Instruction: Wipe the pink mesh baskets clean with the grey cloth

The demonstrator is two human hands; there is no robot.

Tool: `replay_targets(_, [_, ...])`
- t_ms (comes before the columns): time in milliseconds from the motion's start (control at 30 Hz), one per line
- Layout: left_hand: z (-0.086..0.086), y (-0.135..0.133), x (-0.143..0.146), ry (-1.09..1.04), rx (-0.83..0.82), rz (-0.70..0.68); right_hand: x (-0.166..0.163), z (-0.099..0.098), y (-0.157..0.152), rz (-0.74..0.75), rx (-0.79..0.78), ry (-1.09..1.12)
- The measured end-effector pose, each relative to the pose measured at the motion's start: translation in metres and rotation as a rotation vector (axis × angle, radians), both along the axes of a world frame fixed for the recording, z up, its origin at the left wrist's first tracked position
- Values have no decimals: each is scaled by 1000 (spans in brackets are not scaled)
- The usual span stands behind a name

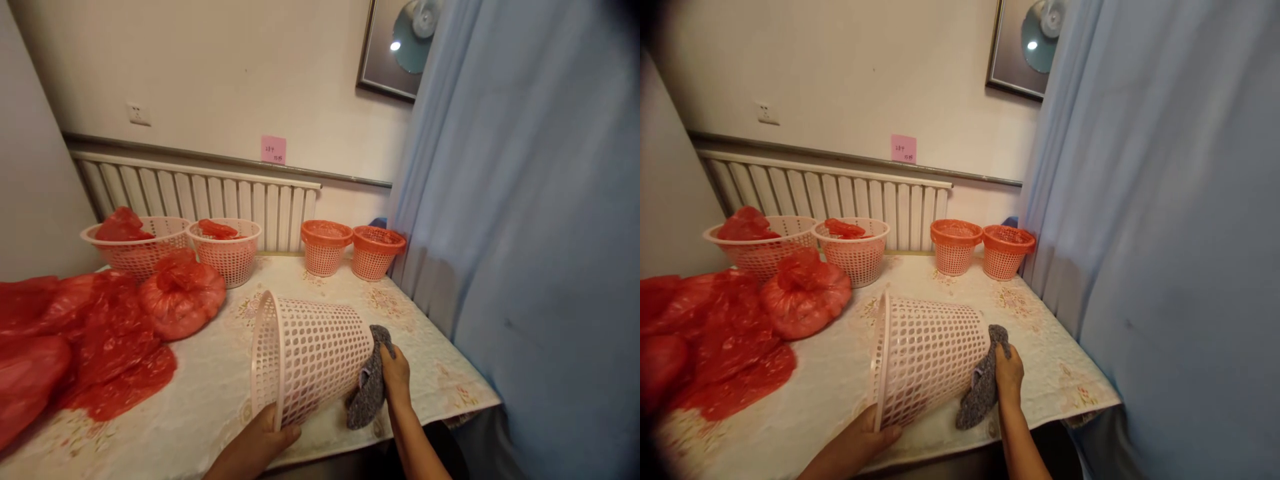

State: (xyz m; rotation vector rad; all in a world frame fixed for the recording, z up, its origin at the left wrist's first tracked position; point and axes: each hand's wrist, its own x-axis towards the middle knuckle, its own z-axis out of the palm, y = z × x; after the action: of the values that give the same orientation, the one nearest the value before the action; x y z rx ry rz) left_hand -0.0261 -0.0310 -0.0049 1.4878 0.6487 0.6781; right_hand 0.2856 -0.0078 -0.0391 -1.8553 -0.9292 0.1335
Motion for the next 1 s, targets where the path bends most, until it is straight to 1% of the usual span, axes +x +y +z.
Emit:
replay_targets(100, [-1, 1, -2, 38, 32, 6, -2, -11, -11, 8, 2, 31])
replay_targets(133, [-1, 1, -3, 49, 43, 7, -2, -11, -13, 8, 2, 34])
replay_targets(200, [2, 1, -4, 64, 50, -8, -2, -5, -13, 6, 5, 32])
replay_targets(267, [4, 2, -5, 66, 51, -34, -3, 8, -9, 11, 17, 18])
replay_targets(367, [4, 4, -6, 86, 58, -60, -14, 36, 4, 40, 50, -14])
replay_targets(433, [1, 5, -7, 102, 62, -60, -29, 57, 11, 102, 76, -58])
replay_targets(467, [0, 6, -7, 101, 60, -56, -40, 66, 14, 168, 88, -91])
replay_targets(500, [-2, 6, -8, 95, 53, -54, -51, 75, 15, 265, 109, -186])
replay_targets(533, [-2, 6, -9, 88, 38, -52, -62, 83, 16, 319, 124, -279])
replay_targets(633, [0, 6, -12, 87, -42, -37, -89, 98, 16, 348, 134, -476])
replay_targets(733, [4, 7, -15, 108, -107, 31, -97, 101, 20, 405, 191, -549])
replay_targets(800, [6, 7, -16, 123, -126, 90, -94, 100, 25, 470, 228, -524])
replay_targets(867, [8, 8, -16, 143, -135, 136, -88, 98, 29, 512, 232, -472])
replay_targets(933, [11, 8, -13, 153, -138, 173, -85, 96, 31, 518, 220, -434])
replay_targets(1000, [17, 8, -8, 120, -152, 225, -85, 95, 31, 502, 216, -424])
